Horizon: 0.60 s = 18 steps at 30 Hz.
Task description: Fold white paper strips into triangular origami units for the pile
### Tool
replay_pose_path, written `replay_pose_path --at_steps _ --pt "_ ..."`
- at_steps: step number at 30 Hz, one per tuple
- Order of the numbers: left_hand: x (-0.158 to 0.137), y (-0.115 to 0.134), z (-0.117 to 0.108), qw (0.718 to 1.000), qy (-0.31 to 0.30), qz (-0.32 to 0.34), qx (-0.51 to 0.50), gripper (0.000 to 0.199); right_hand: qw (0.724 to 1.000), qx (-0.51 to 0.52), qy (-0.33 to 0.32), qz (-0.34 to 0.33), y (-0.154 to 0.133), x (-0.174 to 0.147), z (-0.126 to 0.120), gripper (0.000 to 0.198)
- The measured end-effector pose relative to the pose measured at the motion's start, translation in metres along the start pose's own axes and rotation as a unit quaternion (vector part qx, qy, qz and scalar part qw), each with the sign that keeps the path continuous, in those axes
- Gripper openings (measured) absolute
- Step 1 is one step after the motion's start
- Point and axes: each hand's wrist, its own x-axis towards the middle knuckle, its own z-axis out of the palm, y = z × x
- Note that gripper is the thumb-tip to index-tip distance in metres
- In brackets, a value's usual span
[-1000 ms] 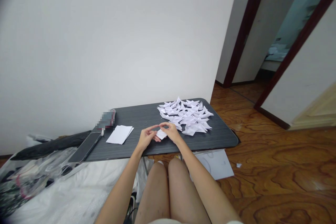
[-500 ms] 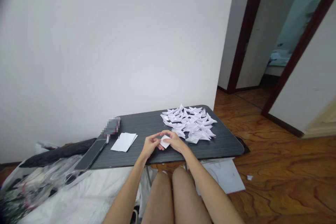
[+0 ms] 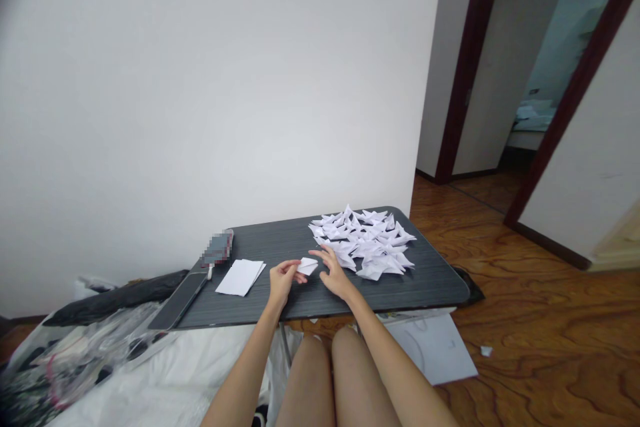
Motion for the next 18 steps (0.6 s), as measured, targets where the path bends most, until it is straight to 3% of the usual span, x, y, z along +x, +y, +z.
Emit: replay_pose_path --at_steps 3,5,9,13,18 --pt "-0.002 0.000 0.001 1.000 -0.019 -0.008 -0.001 0.017 0.989 -0.133 0.006 -0.066 -0.003 -0.002 0.001 0.034" --pt "-0.005 0.001 0.002 0.999 -0.033 -0.012 -0.004 0.019 0.985 -0.153 0.006 -0.081 -0.003 -0.002 0.001 0.019" --pt "-0.008 0.005 0.001 0.997 -0.069 0.023 0.033 0.028 0.992 -0.119 0.024 -0.026 0.002 0.001 -0.001 0.018" --pt "-0.007 0.006 0.000 0.993 -0.053 0.070 0.085 0.024 0.995 -0.102 -0.001 0.020 0.009 0.001 -0.002 0.026" --pt "-0.007 0.003 0.002 0.993 -0.097 0.034 0.055 0.029 0.997 0.003 -0.037 0.071 0.006 -0.001 0.001 0.030"
